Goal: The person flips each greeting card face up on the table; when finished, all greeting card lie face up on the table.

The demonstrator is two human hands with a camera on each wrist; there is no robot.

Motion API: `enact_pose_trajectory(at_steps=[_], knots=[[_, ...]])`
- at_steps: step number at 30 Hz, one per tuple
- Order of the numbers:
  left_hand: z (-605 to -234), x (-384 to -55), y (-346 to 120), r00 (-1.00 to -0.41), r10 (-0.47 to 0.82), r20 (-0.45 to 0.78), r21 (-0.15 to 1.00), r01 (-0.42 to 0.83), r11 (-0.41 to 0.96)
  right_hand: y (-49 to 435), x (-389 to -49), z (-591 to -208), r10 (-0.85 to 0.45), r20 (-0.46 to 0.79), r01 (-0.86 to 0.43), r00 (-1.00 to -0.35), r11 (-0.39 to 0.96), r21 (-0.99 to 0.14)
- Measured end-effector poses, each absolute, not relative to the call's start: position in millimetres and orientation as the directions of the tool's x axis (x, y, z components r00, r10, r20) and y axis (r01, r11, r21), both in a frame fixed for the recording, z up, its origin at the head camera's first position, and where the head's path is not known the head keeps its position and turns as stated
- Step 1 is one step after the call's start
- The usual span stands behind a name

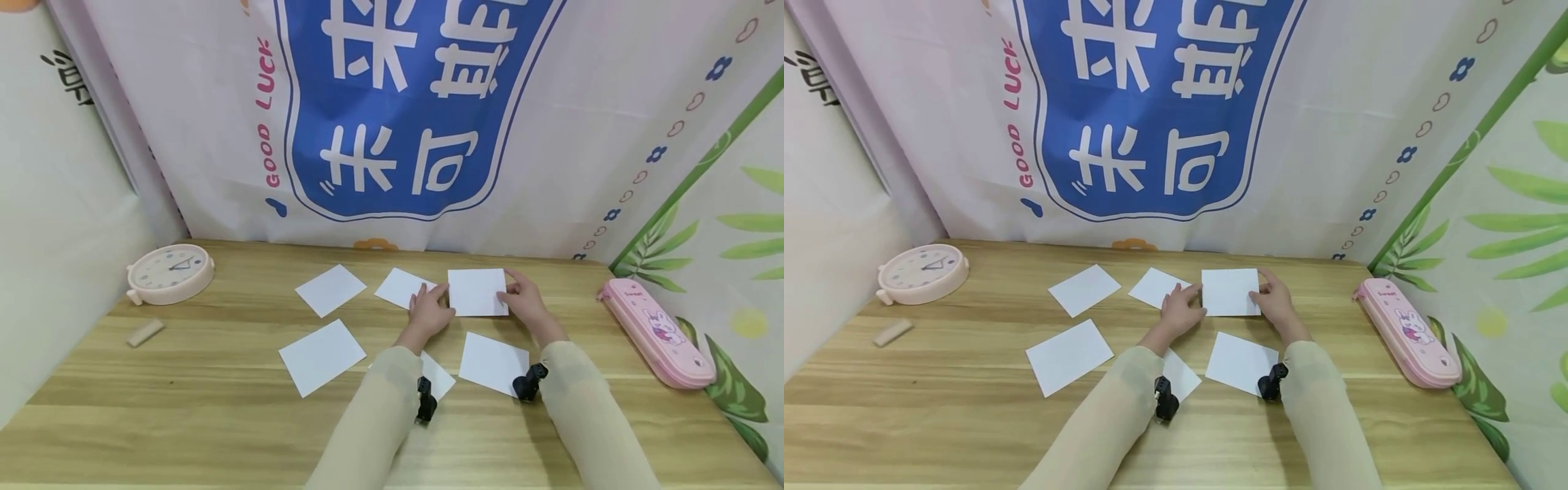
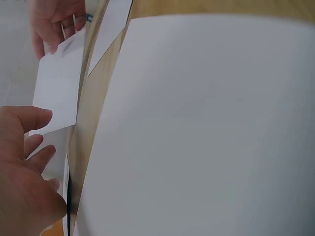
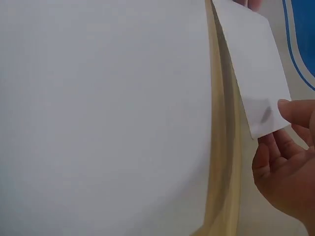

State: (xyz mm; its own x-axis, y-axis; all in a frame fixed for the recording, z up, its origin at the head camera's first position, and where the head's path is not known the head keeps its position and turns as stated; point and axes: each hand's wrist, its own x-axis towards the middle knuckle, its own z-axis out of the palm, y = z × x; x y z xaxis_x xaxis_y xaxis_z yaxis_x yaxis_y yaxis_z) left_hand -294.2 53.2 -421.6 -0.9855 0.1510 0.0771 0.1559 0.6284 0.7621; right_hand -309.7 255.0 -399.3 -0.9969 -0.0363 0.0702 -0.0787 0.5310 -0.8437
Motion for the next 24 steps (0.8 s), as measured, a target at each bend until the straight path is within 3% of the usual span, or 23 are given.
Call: enact_pose_trajectory(at_steps=[8, 15, 24], knots=[[-413, -296, 50, -0.985, 0.026, 0.173, 0.937, 0.173, 0.304, 245, -307, -389, -0.011, 0.099, -0.094, -0.995, 0.418, -0.904], [-408, -297, 49, -0.973, -0.08, 0.217, 0.95, 0.191, 0.247, 240, -301, -385, -0.011, 0.109, -0.105, -0.994, 0.36, -0.927], [-401, -296, 46, -0.98, -0.07, 0.189, 0.962, 0.17, 0.215, 245, -292, -386, 0.095, 0.09, -0.046, -0.991, 0.395, -0.918]])
